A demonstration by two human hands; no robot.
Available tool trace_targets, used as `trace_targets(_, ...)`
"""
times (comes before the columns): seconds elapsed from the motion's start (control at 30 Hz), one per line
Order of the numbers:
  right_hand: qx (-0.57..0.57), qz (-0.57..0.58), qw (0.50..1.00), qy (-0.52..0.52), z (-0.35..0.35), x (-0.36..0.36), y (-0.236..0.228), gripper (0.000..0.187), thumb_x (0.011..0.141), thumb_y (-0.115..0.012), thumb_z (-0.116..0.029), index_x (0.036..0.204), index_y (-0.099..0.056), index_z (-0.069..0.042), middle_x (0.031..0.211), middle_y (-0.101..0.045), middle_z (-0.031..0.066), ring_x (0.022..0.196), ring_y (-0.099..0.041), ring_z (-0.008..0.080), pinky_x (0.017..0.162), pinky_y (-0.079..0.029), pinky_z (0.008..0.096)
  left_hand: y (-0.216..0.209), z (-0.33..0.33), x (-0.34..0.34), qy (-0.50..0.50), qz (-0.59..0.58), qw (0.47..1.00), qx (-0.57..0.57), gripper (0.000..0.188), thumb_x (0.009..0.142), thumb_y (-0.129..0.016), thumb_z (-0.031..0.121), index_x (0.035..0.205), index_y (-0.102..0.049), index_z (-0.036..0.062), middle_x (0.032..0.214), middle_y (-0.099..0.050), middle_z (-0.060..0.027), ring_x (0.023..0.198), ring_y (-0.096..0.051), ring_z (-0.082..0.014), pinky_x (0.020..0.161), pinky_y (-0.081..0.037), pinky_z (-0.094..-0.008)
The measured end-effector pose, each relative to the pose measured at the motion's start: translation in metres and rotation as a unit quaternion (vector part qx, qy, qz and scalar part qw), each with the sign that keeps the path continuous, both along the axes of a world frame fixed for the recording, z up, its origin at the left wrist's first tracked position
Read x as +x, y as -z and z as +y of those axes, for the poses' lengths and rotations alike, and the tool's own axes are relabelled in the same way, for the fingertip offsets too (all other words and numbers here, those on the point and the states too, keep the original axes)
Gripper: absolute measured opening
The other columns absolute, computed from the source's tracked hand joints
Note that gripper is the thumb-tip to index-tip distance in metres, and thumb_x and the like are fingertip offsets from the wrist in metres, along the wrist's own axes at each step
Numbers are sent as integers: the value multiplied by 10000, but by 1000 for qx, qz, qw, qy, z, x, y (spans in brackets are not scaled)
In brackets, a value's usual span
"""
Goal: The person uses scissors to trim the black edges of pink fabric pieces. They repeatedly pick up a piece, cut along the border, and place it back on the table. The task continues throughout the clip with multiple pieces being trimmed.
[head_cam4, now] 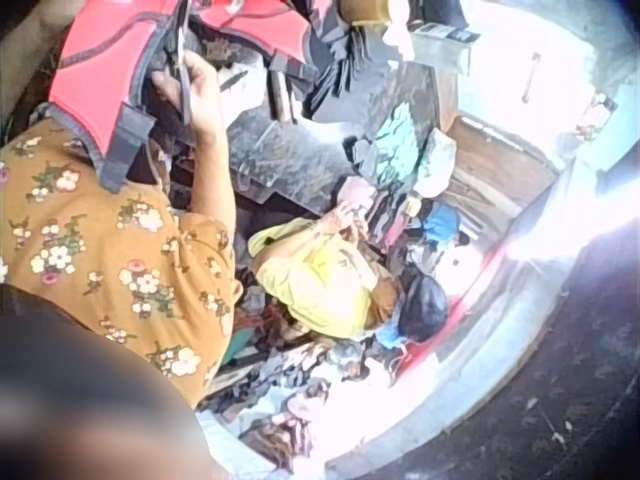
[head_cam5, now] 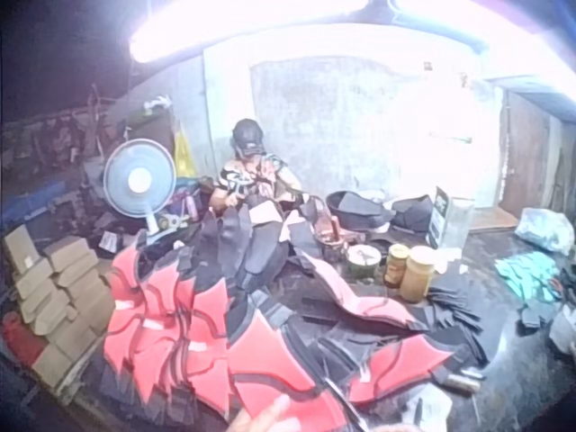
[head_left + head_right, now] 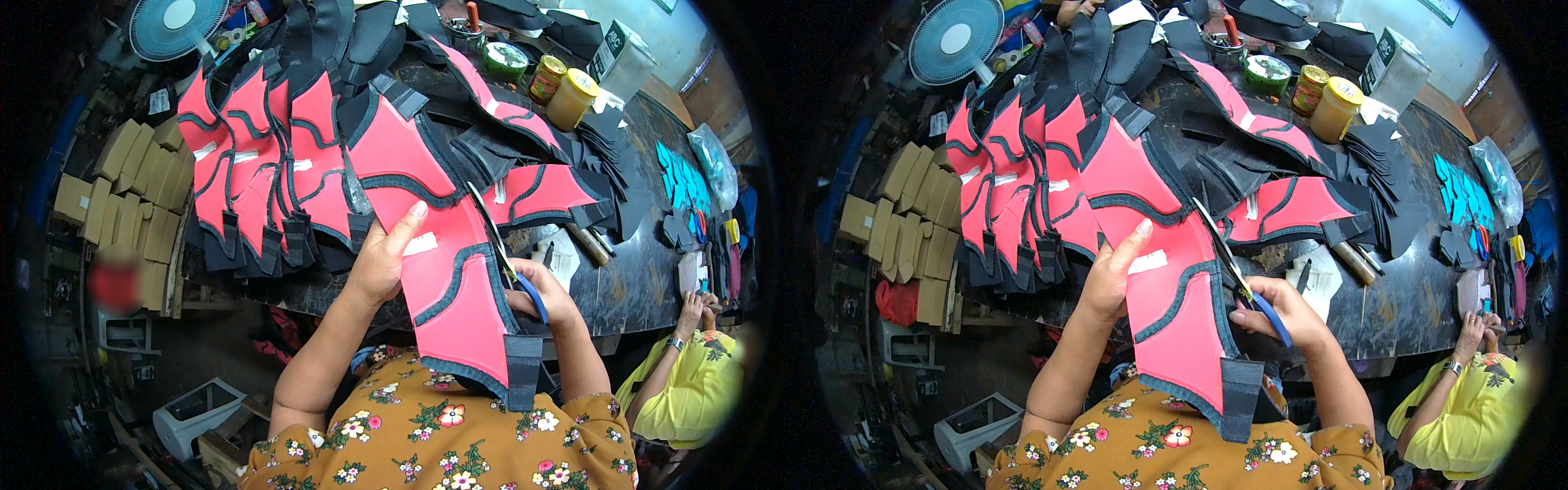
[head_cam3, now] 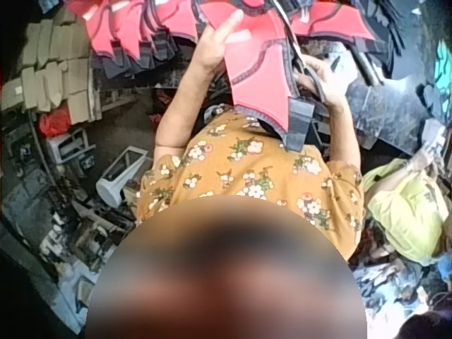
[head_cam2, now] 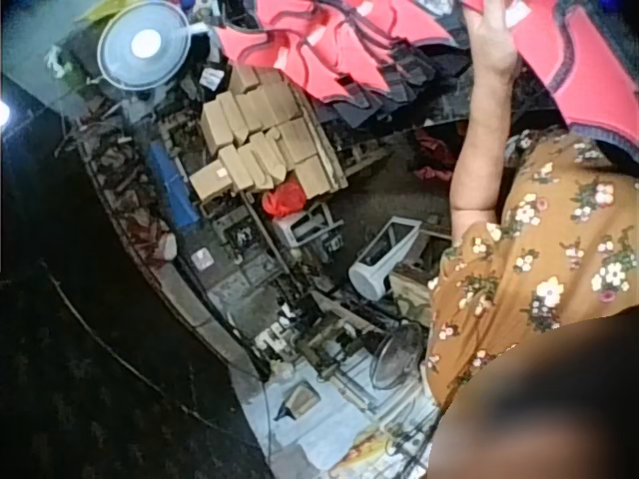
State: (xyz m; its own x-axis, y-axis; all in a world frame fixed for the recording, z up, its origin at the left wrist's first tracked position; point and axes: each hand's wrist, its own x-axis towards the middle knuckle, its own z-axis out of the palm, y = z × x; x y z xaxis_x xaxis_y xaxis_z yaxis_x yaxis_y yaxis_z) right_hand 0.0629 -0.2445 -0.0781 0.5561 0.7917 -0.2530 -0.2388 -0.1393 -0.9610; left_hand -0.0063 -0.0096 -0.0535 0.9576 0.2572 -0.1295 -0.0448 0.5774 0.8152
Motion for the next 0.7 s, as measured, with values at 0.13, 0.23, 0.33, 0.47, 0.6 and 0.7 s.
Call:
trace_targets(0.13,59,-101,993,-17,8,6,0,260,849,-675,-125,1060,-569,-16,952,-577,10,892,-524,86,814,-439,251,7,-4,-5,65,31,997,4,384,971,-550,222,1290,-477,20,1169,-568,-52,1060,-557,-138,904,-454,-280)
trace_targets(0.23,63,-47,997,-7,11,11,-1,310,840,-668,-102,1114,-570,3,1044,-601,24,970,-534,94,880,-439,268,17,-16,-12,77,23,996,40,365,977,-542,239,1262,-508,15,1182,-565,-52,1067,-545,-132,914,-446,-287)
trace_targets(0.33,36,-18,999,-2,10,9,3,181,808,-635,-34,981,-597,2,896,-582,-37,817,-511,45,731,-436,218,21,-17,-21,66,24,995,67,371,977,-542,240,1269,-503,14,1188,-564,-54,1076,-538,-134,923,-438,-289)
trace_targets(0.47,17,25,999,18,4,-8,13,44,787,-620,-5,806,-586,-24,725,-486,-87,669,-428,15,584,-355,186,14,10,-22,84,-47,980,175,382,961,-569,243,1254,-509,5,1199,-564,-64,1095,-536,-143,945,-431,-310)
trace_targets(0.6,46,27,998,-26,7,-10,18,208,806,-641,-38,1010,-615,-7,889,-596,-21,799,-519,48,695,-432,216,6,24,-3,9,-71,996,54,287,926,-598,99,1191,-541,4,1083,-631,-55,962,-610,-128,846,-510,-285)
trace_targets(0.7,95,-74,992,-46,16,0,16,355,816,-638,-80,1155,-584,12,1095,-621,72,997,-566,133,864,-454,287,6,12,3,-8,-94,992,78,277,920,-591,49,1189,-538,2,1096,-631,-62,973,-608,-125,856,-510,-288)
